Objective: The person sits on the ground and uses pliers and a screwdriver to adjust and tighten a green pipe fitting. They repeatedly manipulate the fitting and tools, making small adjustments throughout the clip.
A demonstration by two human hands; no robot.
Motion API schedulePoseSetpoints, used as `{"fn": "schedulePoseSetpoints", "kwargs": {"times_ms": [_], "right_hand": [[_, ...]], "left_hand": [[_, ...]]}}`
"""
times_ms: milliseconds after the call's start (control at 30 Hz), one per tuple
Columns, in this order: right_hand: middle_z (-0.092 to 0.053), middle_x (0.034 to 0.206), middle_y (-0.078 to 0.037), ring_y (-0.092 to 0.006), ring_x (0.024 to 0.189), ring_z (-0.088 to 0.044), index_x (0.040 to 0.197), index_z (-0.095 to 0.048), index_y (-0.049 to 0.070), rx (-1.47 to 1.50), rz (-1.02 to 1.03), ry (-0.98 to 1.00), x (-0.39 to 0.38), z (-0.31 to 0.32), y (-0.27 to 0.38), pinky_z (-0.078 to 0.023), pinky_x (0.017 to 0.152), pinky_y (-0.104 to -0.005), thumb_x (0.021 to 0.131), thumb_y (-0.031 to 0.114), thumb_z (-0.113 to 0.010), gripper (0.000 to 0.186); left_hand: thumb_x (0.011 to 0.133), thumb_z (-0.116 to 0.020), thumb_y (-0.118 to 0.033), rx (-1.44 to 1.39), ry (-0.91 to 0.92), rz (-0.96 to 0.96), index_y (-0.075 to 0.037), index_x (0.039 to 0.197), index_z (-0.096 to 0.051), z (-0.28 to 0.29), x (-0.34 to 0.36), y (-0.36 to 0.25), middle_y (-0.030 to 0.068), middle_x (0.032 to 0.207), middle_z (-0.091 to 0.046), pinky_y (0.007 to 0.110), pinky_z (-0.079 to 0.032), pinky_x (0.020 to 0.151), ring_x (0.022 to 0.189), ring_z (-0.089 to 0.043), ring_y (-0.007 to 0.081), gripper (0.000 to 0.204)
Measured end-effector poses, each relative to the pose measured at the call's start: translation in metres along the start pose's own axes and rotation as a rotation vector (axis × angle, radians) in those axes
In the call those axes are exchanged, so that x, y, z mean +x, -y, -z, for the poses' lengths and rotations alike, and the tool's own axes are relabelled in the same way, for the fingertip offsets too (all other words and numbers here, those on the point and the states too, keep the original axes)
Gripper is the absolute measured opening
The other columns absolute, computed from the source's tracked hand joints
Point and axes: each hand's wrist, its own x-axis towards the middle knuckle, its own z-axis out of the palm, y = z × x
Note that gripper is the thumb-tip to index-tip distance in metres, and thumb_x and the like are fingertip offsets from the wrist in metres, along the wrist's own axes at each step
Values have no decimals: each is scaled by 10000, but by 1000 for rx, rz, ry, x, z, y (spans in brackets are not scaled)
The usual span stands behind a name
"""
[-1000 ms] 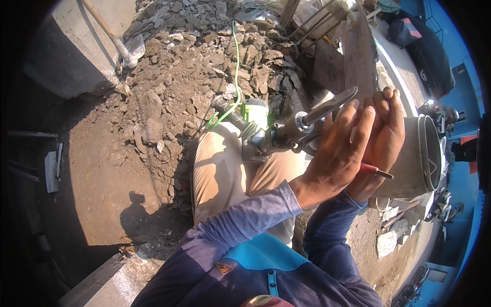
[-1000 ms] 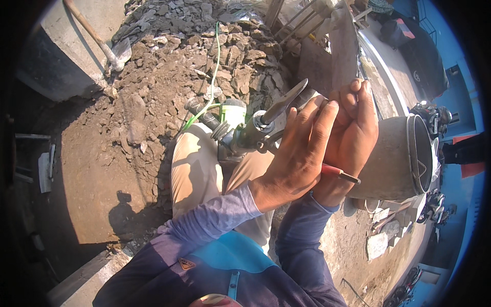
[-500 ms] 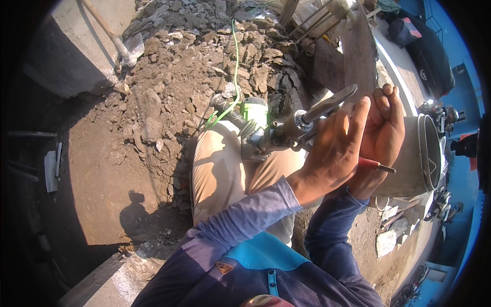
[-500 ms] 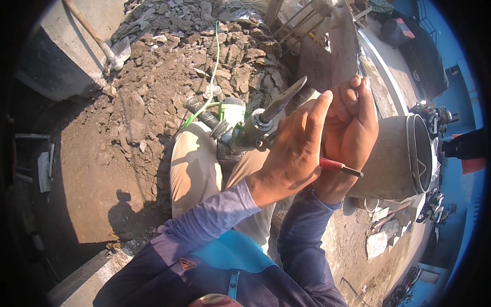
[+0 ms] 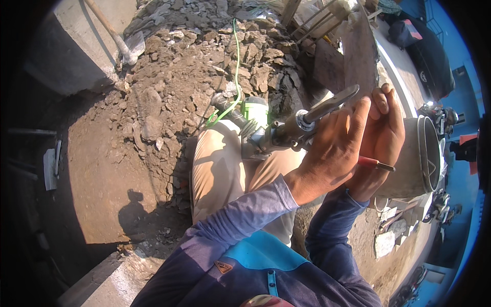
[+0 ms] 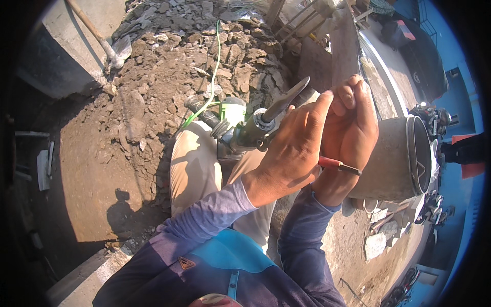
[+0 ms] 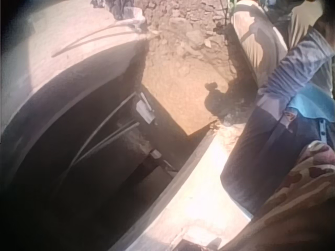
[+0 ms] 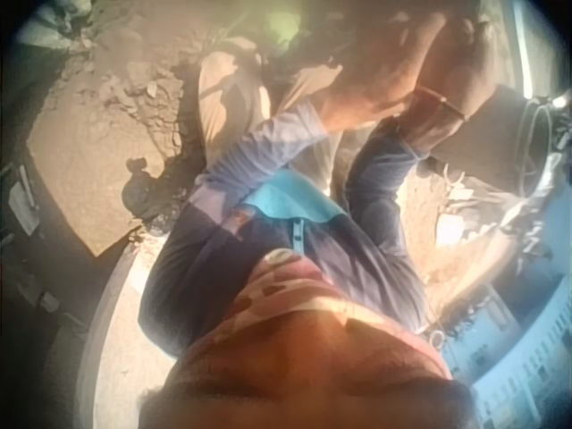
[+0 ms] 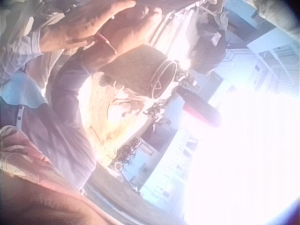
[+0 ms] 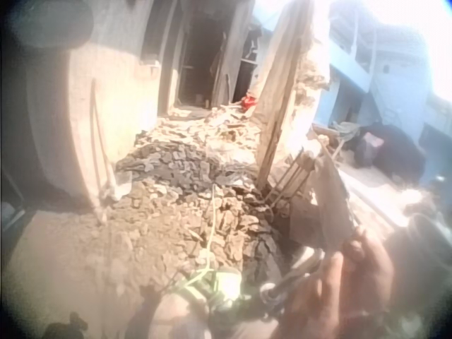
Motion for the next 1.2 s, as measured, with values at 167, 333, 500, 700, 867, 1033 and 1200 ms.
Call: {"fn": "schedulePoseSetpoints", "kwargs": {"times_ms": [167,333,500,700,867,1033,1200], "right_hand": [[-491,839,36,-88,767,-451,1197,-592,66,47,-24,8,-1,8,1,-448,703,-294,1168,230,-542,174],[-485,840,34,-90,766,-452,1198,-592,63,55,-24,4,0,6,1,-445,698,-284,1171,226,-537,174],[-511,842,37,-76,771,-483,1195,-589,61,69,-21,50,-2,6,1,-456,707,-274,1171,205,-539,154],[-595,1340,-206,-296,1223,-597,1565,-442,-45,150,78,246,-15,1,2,-501,1080,-435,1088,642,-558,844],[-405,1616,-349,-433,1514,-433,1689,-220,-68,-109,316,211,-37,0,-5,-319,1299,-531,900,949,-490,1316],[-483,1592,-359,-444,1470,-519,1593,-450,-61,-361,367,-199,-49,-34,-14,-386,1262,-567,1010,833,-375,1069],[-666,1365,-347,-409,1274,-679,1314,-626,-58,-455,460,-389,-42,-44,-21,-508,1151,-506,1125,670,-304,818]], "left_hand": [[841,-815,-85,-29,17,26,22,1693,-206,-2,-3,-2,290,1468,-504,710,-392,1136,1372,-518,522,1053],[862,-801,-87,-15,-18,27,38,1683,-229,-3,0,-5,287,1432,-522,674,-413,1117,1324,-543,516,1008],[878,-779,-91,44,7,18,64,1667,-252,-4,-1,1,280,1364,-550,559,-458,1066,1225,-579,480,962],[946,-739,-213,42,-95,-37,87,1640,-301,-13,4,18,268,1250,-614,521,-491,1013,1125,-628,451,874],[974,-718,-494,107,-50,-13,109,1553,-415,-13,0,18,278,1196,-631,533,-512,972,1064,-641,444,889],[1030,-647,-415,97,-150,-72,103,1469,-500,-11,5,16,268,1116,-659,499,-559,871,971,-690,435,694],[952,-608,-721,71,-120,-79,88,1481,-484,-15,2,26,269,1157,-650,528,-543,934,1044,-665,453,974]]}}
